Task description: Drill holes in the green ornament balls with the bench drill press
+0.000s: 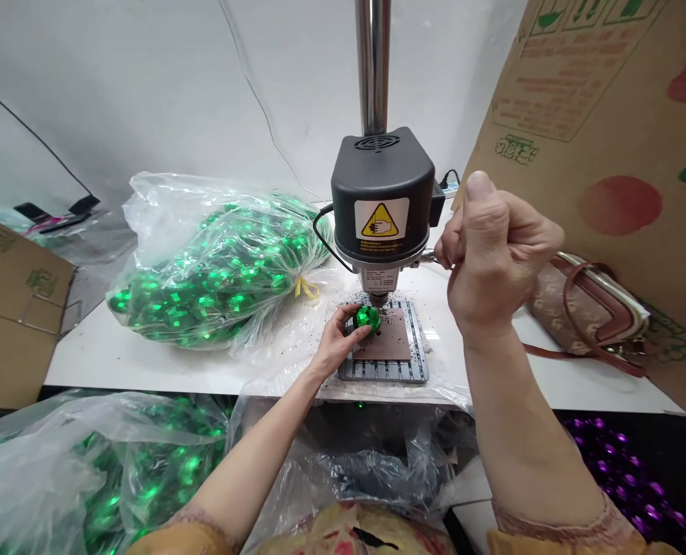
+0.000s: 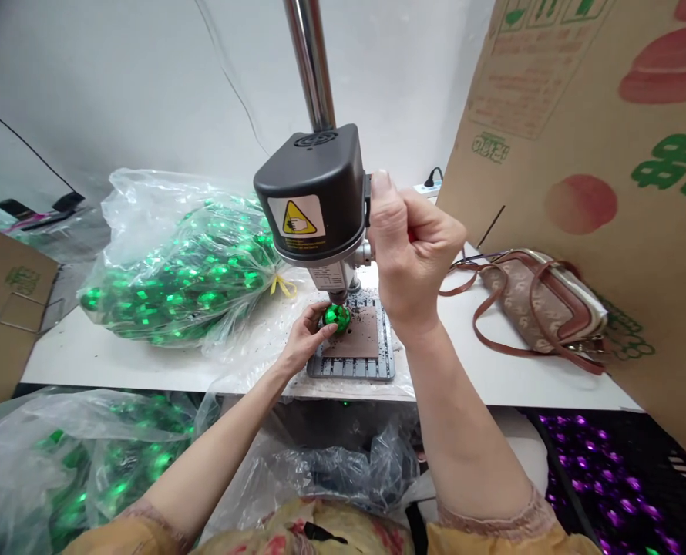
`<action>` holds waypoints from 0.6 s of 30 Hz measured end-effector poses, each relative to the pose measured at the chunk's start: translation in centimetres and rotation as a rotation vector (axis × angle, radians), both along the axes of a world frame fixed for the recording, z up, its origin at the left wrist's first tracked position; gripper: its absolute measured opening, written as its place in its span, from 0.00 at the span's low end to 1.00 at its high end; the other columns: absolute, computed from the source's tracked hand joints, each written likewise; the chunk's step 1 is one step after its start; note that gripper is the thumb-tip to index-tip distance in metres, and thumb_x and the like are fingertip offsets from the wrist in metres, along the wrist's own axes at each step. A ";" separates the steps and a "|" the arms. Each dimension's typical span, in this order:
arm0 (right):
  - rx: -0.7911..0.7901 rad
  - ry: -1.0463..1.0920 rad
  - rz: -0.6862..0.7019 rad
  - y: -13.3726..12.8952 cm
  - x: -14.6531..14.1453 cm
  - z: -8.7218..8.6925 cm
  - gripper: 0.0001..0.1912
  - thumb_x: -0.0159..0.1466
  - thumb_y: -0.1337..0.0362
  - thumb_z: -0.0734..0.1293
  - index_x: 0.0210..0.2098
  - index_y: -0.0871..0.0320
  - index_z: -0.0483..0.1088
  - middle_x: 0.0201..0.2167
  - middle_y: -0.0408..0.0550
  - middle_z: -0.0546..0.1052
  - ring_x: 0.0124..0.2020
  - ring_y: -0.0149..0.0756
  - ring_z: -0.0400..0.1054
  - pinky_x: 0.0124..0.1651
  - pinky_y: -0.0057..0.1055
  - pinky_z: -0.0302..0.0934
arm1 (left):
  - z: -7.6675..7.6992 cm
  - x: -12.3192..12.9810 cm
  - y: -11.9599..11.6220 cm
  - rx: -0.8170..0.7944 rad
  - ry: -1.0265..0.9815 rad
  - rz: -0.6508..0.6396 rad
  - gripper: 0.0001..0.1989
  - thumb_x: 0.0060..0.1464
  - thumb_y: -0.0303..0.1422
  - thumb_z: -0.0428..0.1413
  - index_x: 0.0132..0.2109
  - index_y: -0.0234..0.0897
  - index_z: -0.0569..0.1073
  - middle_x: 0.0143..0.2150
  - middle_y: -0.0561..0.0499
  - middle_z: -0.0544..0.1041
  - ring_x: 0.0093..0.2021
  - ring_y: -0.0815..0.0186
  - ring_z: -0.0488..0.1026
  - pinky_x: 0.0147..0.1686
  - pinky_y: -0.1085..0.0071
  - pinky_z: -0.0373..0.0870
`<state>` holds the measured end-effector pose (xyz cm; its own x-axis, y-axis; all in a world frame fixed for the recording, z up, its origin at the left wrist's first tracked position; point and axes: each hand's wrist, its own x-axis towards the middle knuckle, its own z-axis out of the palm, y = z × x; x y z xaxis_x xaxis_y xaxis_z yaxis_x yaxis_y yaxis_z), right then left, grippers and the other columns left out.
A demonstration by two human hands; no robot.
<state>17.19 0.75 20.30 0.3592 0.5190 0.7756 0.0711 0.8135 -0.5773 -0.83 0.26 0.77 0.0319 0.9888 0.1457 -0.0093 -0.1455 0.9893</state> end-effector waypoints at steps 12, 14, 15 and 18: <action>0.008 -0.027 -0.028 0.2 0.0 -0.2 0.24 0.68 0.53 0.59 0.18 0.56 0.52 0.17 0.39 0.52 0.20 0.22 0.47 0.25 0.31 0.45 | 0.9 1.2 -0.4 0.078 0.141 -0.015 0.26 0.45 0.39 0.70 0.51 0.40 0.75 0.51 0.46 0.77 0.53 0.56 0.73 0.57 0.61 0.66; -0.014 -0.033 -0.055 0.1 -0.1 -0.1 0.25 0.68 0.52 0.59 0.18 0.56 0.52 0.16 0.39 0.52 0.19 0.22 0.48 0.25 0.31 0.46 | 1.0 1.5 -0.5 0.077 0.120 -0.008 0.26 0.44 0.39 0.70 0.50 0.39 0.75 0.48 0.47 0.78 0.50 0.58 0.74 0.54 0.63 0.67; -0.028 -0.027 -0.059 0.1 -0.1 -0.1 0.25 0.68 0.52 0.59 0.18 0.56 0.52 0.16 0.39 0.52 0.19 0.22 0.48 0.24 0.31 0.46 | 1.0 1.5 -0.5 0.070 0.112 0.006 0.26 0.44 0.39 0.71 0.49 0.39 0.74 0.46 0.48 0.78 0.48 0.59 0.74 0.52 0.63 0.68; -0.050 0.000 -0.053 0.0 -0.2 -0.1 0.25 0.67 0.52 0.61 0.17 0.55 0.51 0.16 0.39 0.52 0.18 0.21 0.47 0.24 0.31 0.46 | 0.8 1.6 -0.5 0.033 0.087 0.064 0.26 0.42 0.38 0.71 0.48 0.38 0.74 0.44 0.48 0.78 0.46 0.60 0.74 0.50 0.64 0.68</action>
<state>17.03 0.73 20.20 0.3872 0.5374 0.7492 0.1134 0.7787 -0.6171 0.80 -0.22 1.55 -0.0175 0.9839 0.1777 0.0872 -0.1756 0.9806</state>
